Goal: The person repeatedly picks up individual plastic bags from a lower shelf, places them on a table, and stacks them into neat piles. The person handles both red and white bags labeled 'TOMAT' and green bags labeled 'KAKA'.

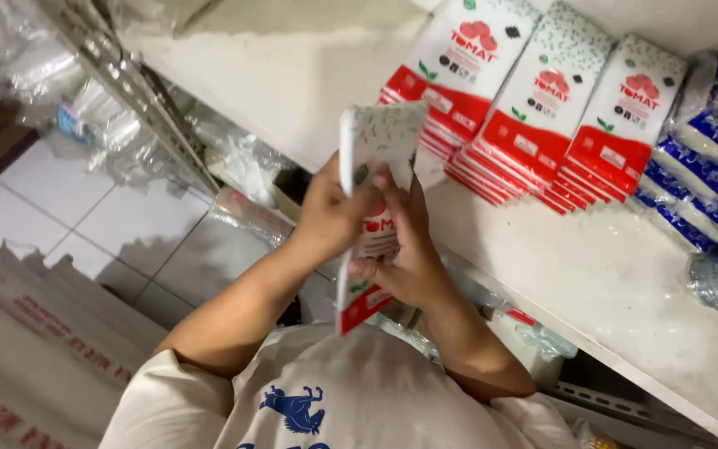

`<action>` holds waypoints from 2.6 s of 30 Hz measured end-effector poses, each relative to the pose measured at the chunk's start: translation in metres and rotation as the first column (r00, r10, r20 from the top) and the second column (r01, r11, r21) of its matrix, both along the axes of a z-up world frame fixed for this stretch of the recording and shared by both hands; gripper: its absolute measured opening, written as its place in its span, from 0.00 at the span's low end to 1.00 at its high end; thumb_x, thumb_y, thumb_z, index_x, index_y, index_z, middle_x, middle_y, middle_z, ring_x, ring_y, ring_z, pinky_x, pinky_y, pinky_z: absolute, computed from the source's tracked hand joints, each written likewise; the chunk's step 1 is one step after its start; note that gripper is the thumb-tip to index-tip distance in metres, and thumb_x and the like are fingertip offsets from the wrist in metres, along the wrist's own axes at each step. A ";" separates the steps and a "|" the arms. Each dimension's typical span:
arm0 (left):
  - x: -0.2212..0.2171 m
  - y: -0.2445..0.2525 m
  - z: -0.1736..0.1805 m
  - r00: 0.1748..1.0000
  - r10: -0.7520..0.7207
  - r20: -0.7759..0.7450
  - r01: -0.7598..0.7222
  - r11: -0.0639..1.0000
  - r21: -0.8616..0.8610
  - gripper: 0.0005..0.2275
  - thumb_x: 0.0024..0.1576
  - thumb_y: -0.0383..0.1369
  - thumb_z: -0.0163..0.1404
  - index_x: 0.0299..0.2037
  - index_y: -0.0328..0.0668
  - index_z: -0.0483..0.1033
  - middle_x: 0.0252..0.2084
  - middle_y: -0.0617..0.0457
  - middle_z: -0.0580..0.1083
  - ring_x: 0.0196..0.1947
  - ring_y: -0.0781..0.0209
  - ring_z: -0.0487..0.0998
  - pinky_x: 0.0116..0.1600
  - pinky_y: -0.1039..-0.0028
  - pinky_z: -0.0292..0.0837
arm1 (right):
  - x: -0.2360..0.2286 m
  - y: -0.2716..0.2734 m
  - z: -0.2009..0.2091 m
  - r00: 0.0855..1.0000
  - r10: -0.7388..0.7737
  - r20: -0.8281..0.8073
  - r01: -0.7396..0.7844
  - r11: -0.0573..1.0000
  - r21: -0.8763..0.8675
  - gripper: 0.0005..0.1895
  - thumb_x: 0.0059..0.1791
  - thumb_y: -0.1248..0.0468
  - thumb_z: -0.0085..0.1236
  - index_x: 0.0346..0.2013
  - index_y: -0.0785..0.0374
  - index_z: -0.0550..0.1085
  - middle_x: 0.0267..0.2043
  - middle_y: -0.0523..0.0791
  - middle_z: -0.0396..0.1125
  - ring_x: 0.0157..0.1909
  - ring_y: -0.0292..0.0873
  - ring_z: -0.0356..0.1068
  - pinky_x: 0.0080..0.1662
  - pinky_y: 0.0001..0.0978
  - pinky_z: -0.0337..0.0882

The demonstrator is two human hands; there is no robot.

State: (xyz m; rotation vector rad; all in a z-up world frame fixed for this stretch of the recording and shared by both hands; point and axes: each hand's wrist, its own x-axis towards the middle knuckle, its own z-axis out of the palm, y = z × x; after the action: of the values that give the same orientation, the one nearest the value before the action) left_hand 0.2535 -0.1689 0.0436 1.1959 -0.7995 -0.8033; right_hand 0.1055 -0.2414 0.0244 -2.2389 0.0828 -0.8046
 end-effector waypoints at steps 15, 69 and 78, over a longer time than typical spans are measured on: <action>0.144 -0.281 -0.020 0.925 -0.379 0.003 0.378 0.920 -0.105 0.19 0.63 0.33 0.46 0.58 0.25 0.75 0.50 0.42 0.80 0.50 0.52 0.80 0.57 0.64 0.75 | 0.021 -0.050 -0.045 0.903 -0.224 0.367 -0.369 0.036 0.929 0.13 0.58 0.61 0.57 0.49 0.69 0.73 0.28 0.51 0.72 0.23 0.46 0.72 0.26 0.33 0.69; -0.225 0.375 -0.108 0.684 0.728 0.038 -0.728 0.678 0.103 0.19 0.66 0.33 0.45 0.66 0.34 0.68 0.64 0.46 0.73 0.64 0.61 0.71 0.67 0.70 0.63 | -0.126 0.104 -0.115 0.837 0.483 0.256 -0.297 0.009 0.955 0.10 0.54 0.71 0.47 0.51 0.67 0.70 0.44 0.53 0.71 0.48 0.49 0.72 0.53 0.44 0.73; -0.272 0.512 -0.088 0.519 0.756 0.399 -0.842 0.371 0.392 0.14 0.61 0.33 0.50 0.54 0.36 0.77 0.49 0.44 0.79 0.45 0.57 0.81 0.47 0.67 0.77 | -0.132 0.237 -0.182 0.343 0.930 -0.132 -0.238 0.222 0.946 0.10 0.55 0.68 0.47 0.45 0.70 0.75 0.46 0.51 0.73 0.48 0.44 0.72 0.54 0.37 0.71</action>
State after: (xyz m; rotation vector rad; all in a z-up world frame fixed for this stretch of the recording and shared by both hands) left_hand -0.0185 0.3428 -0.0446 1.9616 0.0325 -0.0612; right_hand -0.0269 -0.0042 -0.1574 -1.2154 -0.1465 0.6334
